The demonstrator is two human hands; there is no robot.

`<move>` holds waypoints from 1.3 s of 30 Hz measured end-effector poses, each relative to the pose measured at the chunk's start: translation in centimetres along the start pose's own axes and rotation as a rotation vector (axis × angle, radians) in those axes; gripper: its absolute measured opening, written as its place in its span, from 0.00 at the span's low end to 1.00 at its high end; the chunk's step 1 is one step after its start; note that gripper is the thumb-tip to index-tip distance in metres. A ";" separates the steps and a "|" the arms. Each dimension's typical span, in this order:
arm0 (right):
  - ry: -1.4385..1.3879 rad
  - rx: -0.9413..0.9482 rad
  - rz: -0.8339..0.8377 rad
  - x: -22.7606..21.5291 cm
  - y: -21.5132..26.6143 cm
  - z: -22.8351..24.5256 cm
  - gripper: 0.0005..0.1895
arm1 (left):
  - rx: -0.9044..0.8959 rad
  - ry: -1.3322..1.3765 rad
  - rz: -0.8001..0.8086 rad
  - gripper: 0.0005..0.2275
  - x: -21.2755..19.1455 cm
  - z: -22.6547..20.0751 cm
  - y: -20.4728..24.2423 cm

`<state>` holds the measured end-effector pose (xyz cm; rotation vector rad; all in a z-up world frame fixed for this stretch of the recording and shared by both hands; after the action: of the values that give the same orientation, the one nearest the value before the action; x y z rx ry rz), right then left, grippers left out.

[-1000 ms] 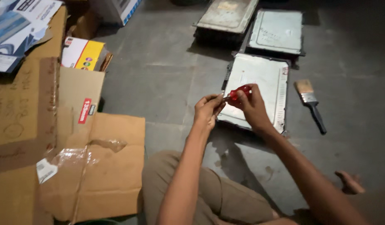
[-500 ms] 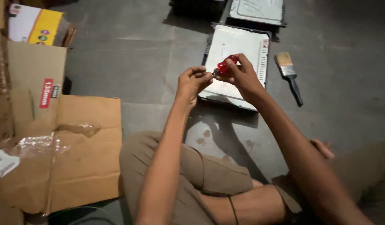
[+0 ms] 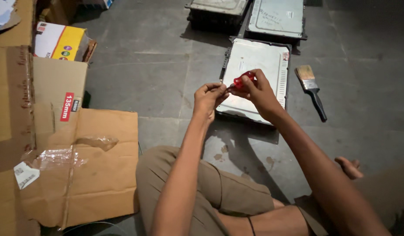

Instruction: The person sits on the floor and uses a screwdriver to tighten screws on the internal circuit board of an electronic device. They then place the metal cover back on the device and secure it with screws. Finally, they use a brush to clean the exterior of the device.

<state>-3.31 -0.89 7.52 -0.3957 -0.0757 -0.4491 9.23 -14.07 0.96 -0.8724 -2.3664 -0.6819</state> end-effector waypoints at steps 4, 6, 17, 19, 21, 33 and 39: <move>0.058 -0.040 0.005 0.6 0.2 -0.1 0.13 | -0.006 -0.038 -0.054 0.08 -0.2 -0.1 -0.1; 0.099 -0.084 0.011 1.1 0.2 -0.2 0.13 | -0.007 -0.016 -0.049 0.08 -0.3 -0.1 -0.2; 0.346 -0.233 0.055 3.2 1.2 -0.5 0.19 | -0.204 0.126 -0.070 0.11 -1.6 1.7 -1.5; 0.411 -0.202 0.048 3.3 1.3 -0.2 0.20 | -0.228 0.161 -0.088 0.10 -1.6 2.0 -1.7; 0.514 -0.157 0.037 3.3 1.6 0.0 0.21 | -0.194 0.224 0.026 0.09 -1.6 2.0 -1.7; 0.735 -0.444 0.056 3.4 2.7 0.8 0.23 | -0.309 0.377 0.082 0.08 -2.1 2.2 -2.2; 0.661 -0.429 -0.016 2.9 2.4 0.5 0.23 | -0.225 0.227 0.053 0.08 -0.8 2.7 -1.2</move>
<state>0.38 0.05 7.56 -0.6491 0.6687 -0.5941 8.15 -13.56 -1.88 -0.8959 -2.0859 -0.9843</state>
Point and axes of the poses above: each hand's wrist, its own y-axis away from the middle knuckle, its own x-axis out of the palm, z = x × y, the point moved 1 cm from there along -y, towards the middle knuckle, and after that the axes turned 12 degrees about -x, right-handed, at the moved point
